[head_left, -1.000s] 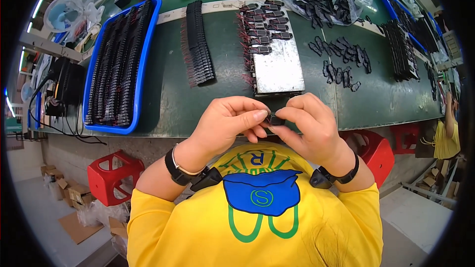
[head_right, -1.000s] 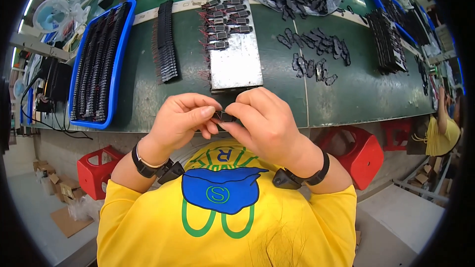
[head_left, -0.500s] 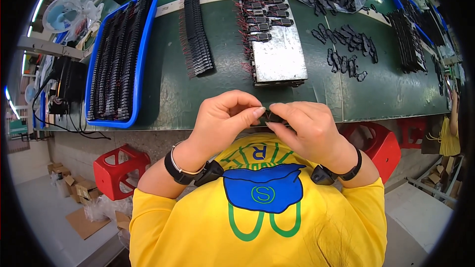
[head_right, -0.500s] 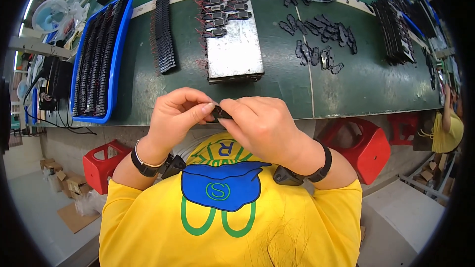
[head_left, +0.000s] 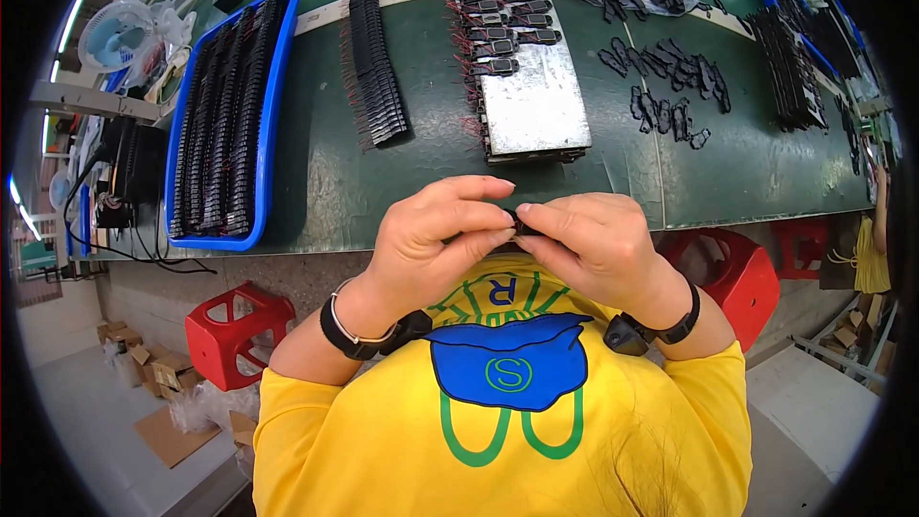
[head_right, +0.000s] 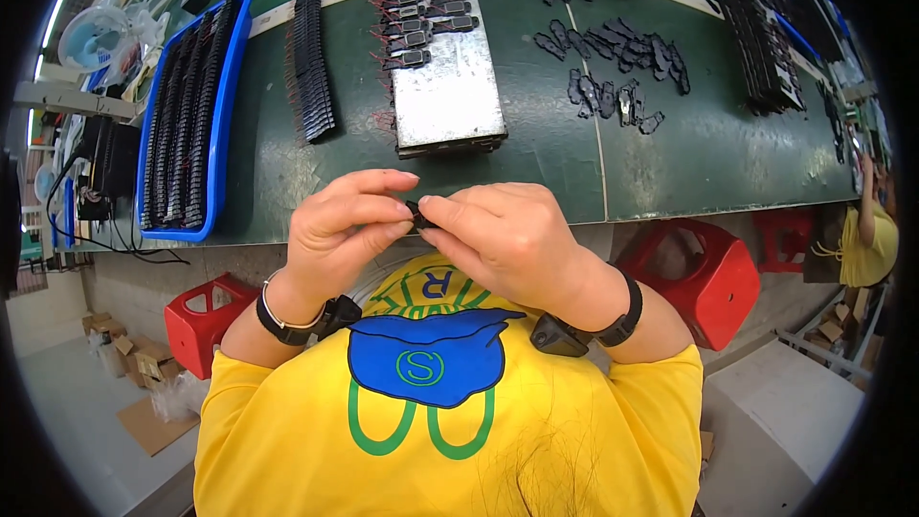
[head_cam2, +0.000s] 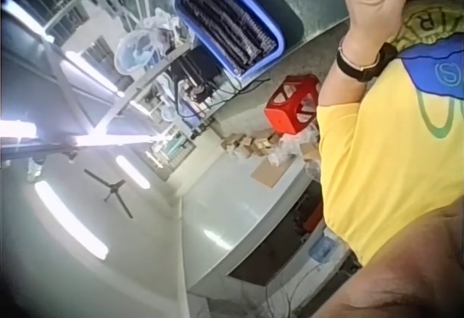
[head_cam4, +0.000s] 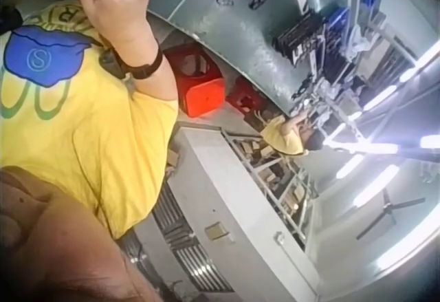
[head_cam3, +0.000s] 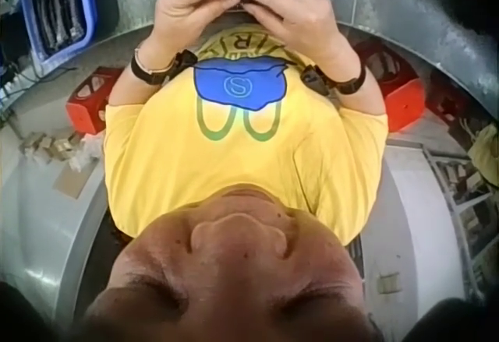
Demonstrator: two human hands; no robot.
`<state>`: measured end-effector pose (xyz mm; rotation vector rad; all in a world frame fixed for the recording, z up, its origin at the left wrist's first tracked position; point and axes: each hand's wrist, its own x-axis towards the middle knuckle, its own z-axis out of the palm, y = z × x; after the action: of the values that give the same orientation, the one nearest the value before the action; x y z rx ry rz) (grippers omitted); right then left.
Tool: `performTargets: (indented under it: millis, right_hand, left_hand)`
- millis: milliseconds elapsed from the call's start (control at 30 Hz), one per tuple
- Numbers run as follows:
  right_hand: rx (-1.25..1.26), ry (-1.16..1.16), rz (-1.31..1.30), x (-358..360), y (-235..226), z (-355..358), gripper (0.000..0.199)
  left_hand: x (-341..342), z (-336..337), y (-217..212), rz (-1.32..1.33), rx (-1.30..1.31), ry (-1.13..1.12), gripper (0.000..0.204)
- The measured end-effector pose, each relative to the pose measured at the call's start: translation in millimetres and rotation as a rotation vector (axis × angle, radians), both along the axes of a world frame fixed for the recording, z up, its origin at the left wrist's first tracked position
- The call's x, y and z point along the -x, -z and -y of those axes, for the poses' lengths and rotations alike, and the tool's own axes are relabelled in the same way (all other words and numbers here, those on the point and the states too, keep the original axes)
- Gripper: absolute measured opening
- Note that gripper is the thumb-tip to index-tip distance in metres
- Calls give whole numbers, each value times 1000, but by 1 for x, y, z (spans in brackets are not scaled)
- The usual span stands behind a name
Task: The person picks up a speaker and a plastic cover, fits them together by hand, and places the assembled unit onto a metal block.
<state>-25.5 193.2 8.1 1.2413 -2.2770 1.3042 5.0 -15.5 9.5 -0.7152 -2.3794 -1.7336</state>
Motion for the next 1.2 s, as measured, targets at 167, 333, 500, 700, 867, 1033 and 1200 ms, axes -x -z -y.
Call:
performTargets:
  millis: [167,333,500,700,867,1033,1200]
  right_hand:
    - [16,-19,-125,2,-1,1,26]
    - [32,-23,-139,3,0,0,25]
    - [7,-8,-192,2,2,-1,25]
    - [-25,10,-251,0,5,-2,25]
    - [-46,5,-295,0,7,-4,26]
    - [-17,-36,-305,1,6,-7,27]
    - [-17,-56,-287,2,9,-11,25]
  left_hand:
    - [-4,0,6,523,-422,-30,14]
    - [-1,4,11,761,-537,5,15]
    - [0,4,10,919,-606,42,17]
    - [2,-7,-2,890,-377,-23,18]
    - [2,-9,-4,853,-297,-62,16]
    - [5,-2,3,965,-463,47,15]
    - [8,3,5,1045,-488,106,13]
